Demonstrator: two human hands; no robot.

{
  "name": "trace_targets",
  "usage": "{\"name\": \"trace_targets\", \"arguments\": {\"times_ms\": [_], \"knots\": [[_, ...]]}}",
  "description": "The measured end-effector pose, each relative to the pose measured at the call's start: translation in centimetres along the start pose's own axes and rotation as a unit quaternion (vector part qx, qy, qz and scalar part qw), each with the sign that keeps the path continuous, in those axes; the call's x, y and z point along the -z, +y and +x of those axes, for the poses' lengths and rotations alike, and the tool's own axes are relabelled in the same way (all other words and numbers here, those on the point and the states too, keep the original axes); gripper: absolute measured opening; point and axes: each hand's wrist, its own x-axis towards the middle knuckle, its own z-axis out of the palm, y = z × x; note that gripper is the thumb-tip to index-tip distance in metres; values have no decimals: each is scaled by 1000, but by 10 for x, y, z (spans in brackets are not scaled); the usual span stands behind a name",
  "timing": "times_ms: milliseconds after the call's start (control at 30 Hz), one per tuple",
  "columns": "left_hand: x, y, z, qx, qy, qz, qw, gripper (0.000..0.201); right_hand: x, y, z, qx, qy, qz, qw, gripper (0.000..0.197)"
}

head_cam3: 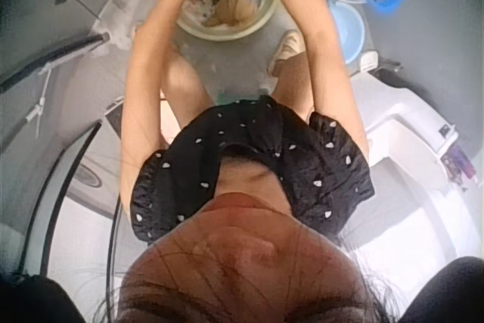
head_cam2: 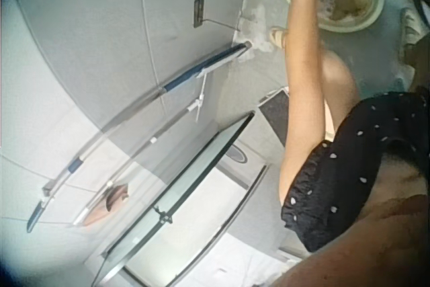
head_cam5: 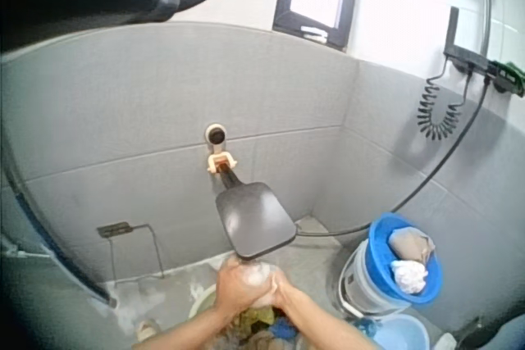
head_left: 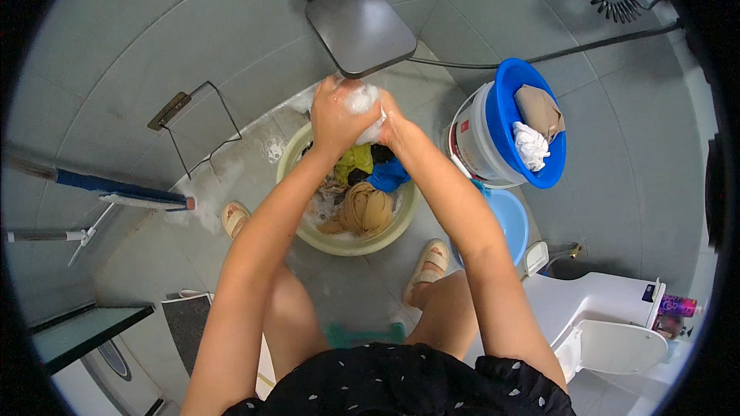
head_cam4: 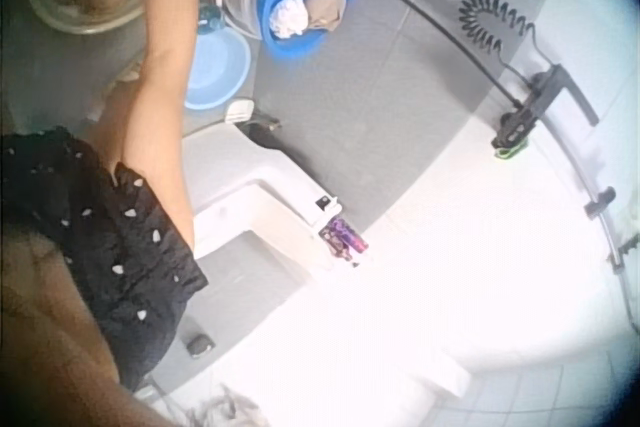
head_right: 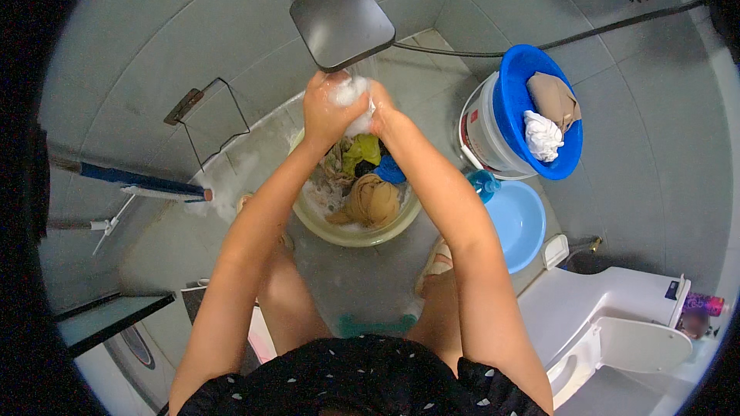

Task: The person is hand-washing clothes in a bathroom. They sit on a small stool and use a shower head to rinse clothes in a yellow basin. They scrub the clothes by hand, wring them out, and transfer them to a blue basin.

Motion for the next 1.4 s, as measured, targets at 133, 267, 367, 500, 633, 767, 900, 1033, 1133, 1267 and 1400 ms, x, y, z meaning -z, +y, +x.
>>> {"name": "trace_targets", "arguments": {"times_ms": [133, 267, 367, 500, 633, 767, 900, 1033, 1133, 1267, 1400], "knots": [[11, -2, 0, -98, -31, 63, 993, 35, -14, 0, -3, -55, 51, -90, 993, 31], [13, 1, 8, -136, -152, 59, 977, 30, 17, -2, 18, -126, -42, -58, 989, 31], [25, -1, 14, -149, -217, 75, 962, 30, -8, -2, 5, -140, -25, -97, 985, 30], [27, -8, 11, -131, -204, 113, 963, 39, -21, -6, -4, -95, 29, -137, 986, 32], [23, -34, -4, -23, -172, 20, 985, 57, 9, 1, 19, 77, 137, -147, 977, 27], [32, -2, -17, 495, -125, -440, 739, 73, -3, -1, -11, 215, 143, -295, 920, 22], [30, -14, -32, 545, -150, -582, 584, 78, -25, 3, -47, 375, 60, -517, 767, 32], [27, -13, -30, 546, -163, -576, 586, 67, -35, 20, -70, 433, 74, -610, 660, 68], [16, -12, -22, 527, -121, -572, 617, 56, -37, 19, -66, 360, 162, -559, 729, 80], [-3, -13, -3, 473, -19, -498, 727, 43, -23, 6, -33, 264, 159, -273, 911, 72], [-4, 1, 12, 403, -46, -402, 821, 57, -12, -1, -18, 198, 168, -121, 958, 53]]}}
